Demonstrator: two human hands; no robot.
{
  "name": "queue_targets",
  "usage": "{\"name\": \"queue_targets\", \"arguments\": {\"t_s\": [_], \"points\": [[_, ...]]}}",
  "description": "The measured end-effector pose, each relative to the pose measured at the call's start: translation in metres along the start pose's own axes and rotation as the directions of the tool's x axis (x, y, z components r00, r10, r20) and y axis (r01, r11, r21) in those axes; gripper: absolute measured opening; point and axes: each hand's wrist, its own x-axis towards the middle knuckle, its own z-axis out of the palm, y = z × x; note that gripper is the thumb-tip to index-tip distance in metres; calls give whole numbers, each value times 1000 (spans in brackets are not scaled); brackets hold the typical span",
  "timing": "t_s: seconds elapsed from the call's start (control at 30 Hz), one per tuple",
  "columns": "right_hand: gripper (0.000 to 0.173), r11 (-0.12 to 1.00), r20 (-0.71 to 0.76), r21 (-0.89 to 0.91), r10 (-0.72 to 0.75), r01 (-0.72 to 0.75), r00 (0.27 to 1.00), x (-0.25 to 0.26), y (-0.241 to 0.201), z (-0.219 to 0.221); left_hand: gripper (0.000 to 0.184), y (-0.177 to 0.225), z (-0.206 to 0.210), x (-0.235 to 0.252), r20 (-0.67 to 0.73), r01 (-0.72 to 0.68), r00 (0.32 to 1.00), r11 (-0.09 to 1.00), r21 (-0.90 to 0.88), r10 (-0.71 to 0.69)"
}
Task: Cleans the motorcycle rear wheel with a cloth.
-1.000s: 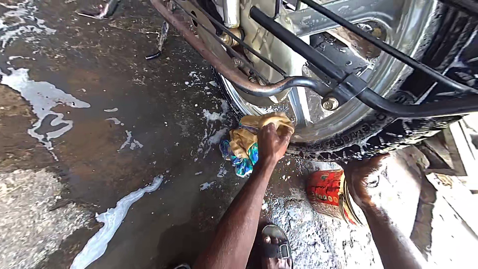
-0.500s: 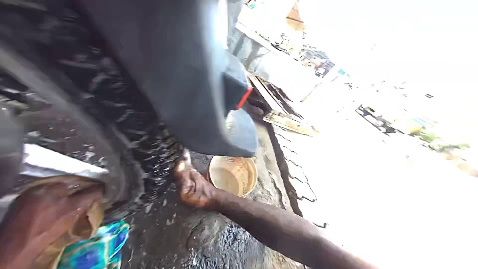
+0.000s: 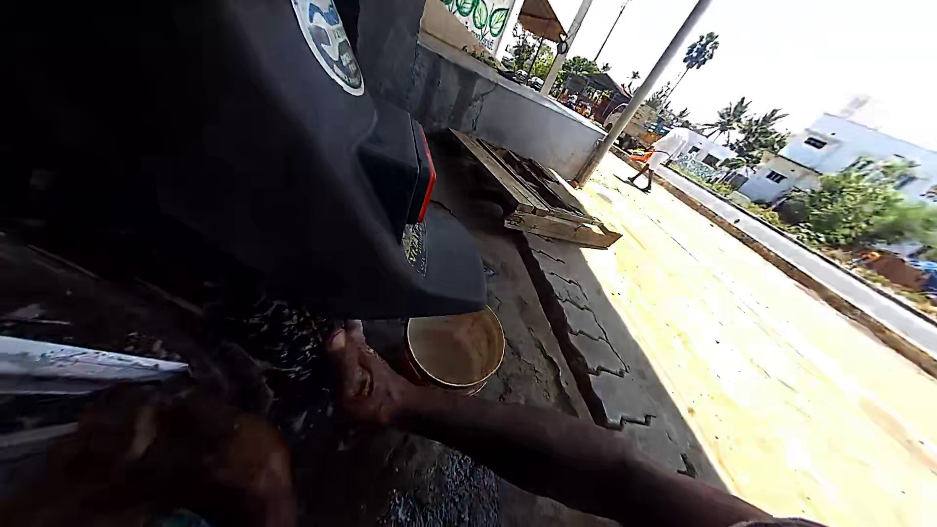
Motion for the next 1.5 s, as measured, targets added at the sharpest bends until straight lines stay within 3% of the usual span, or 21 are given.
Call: {"name": "queue_targets", "arguments": {"t_s": [0.03, 0.1, 0.2, 0.3, 0.4, 0.47, 0.57, 0.7, 0.8, 0.93, 1.07, 1.23, 1.3, 1.37, 1.5], "points": [[63, 1000, 1, -4, 6, -6, 1000, 0, 1, 1, 38, 1, 2, -8, -44, 25, 999, 999, -47, -27], [67, 1000, 14, -13, 14, -14, 1000, 1, 4, -3, 39, 4, 3, -12, -67, 7, 998, 999, 33, -5], [71, 996, 50, -57, 71, -68, 996, -8, 9, -17, 42, 17, -4, -30, 87, -2, 996, 991, 132, -10], [72, 976, 70, -126, 186, -176, 980, -13, 10, -28, 37, 22, -7, -48, 11, 8, 1000, 995, -101, -7], [83, 970, 0, -157, 190, -188, 982, -12, 10, -33, 35, -5, -20, -54, -141, 0, 989, 943, -331, -50], [78, 966, -54, -188, 172, -179, 984, -15, 10, -34, 38, -27, -34, -63, -210, 120, 955, 922, -369, -209], [82, 991, -44, -103, 86, -90, 995, -9, 19, -33, 36, -24, -42, -52, -167, 200, 947, 909, -364, -276], [76, 999, -34, -9, 42, -43, 999, -8, 32, -35, 57, 9, -31, -23, 98, 99, 992, 980, -171, -83], [76, 999, -49, -4, 53, -53, 997, -6, 30, -34, 57, 3, -6, -24, 94, -116, 991, 974, 193, 99], [86, 996, -48, 35, 83, -82, 995, -3, 32, -33, 50, -7, -6, -35, 107, -178, 984, 840, 513, 143], [95, 995, -38, 91, 35, -32, 999, 7, 49, -35, 40, -12, -17, -8, 123, -252, 967, 791, 558, 221], [95, 996, 21, 64, 53, -54, 998, 7, 47, -40, 41, -8, -18, -6, 225, -315, 937, 924, 220, 266], [97, 995, 25, 82, 58, -60, 998, 7, 45, -40, 44, -7, -16, -12, 261, -275, 938, 948, 160, 228], [98, 993, 13, 95, 65, -66, 998, 8, 44, -40, 43, -11, -16, -9, 280, -309, 929, 922, 235, 240], [92, 995, 16, 90, 49, -50, 999, 8, 45, -41, 24, -2, -24, 3, 313, -427, 903, 682, 594, 293]]}}
